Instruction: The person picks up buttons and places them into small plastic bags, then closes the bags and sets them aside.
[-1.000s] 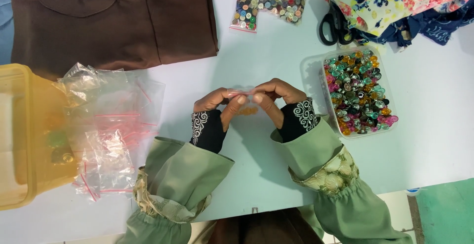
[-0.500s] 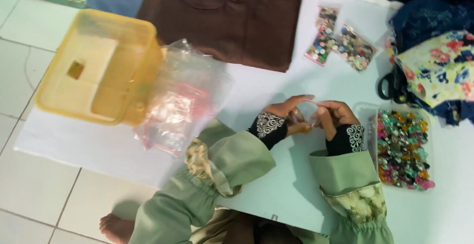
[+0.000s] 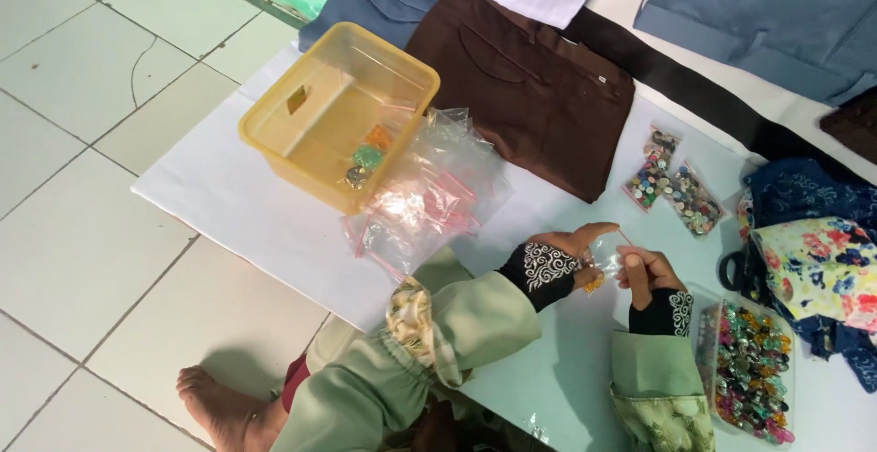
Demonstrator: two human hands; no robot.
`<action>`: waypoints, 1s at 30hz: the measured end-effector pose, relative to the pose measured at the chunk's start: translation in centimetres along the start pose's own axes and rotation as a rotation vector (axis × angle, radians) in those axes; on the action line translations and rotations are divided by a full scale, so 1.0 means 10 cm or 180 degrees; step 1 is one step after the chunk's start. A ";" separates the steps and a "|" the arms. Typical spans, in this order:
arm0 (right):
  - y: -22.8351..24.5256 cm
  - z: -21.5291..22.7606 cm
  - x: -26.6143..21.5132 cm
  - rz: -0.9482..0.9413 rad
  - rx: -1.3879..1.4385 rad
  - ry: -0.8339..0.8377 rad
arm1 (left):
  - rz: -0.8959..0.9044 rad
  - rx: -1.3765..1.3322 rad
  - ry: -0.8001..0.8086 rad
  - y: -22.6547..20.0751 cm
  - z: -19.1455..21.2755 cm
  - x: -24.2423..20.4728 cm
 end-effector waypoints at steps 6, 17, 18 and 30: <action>1.05 -1.11 0.51 0.0582 -0.0062 0.0324 | -0.0155 0.1517 -0.0863 -0.56 2.02 -0.45; 2.01 -3.30 0.76 0.2144 -0.0516 0.1168 | 0.1034 0.2561 -0.0397 0.15 3.90 -0.85; 1.95 -3.38 0.76 0.2097 -0.0617 0.1195 | 0.1362 0.2533 -0.0047 0.27 3.92 -0.82; 1.14 -3.72 -0.40 0.3783 -0.0194 0.1671 | 0.1292 0.3197 0.1184 0.81 3.64 -0.63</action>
Point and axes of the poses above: each hand's wrist, its own x-axis towards the middle knuckle, its own z-axis out of the back of the hand, y = z × x, the point moved 1 cm from there along x, towards the middle knuckle, and after that the axes turned 14 degrees about x, right-handed, at the moved point
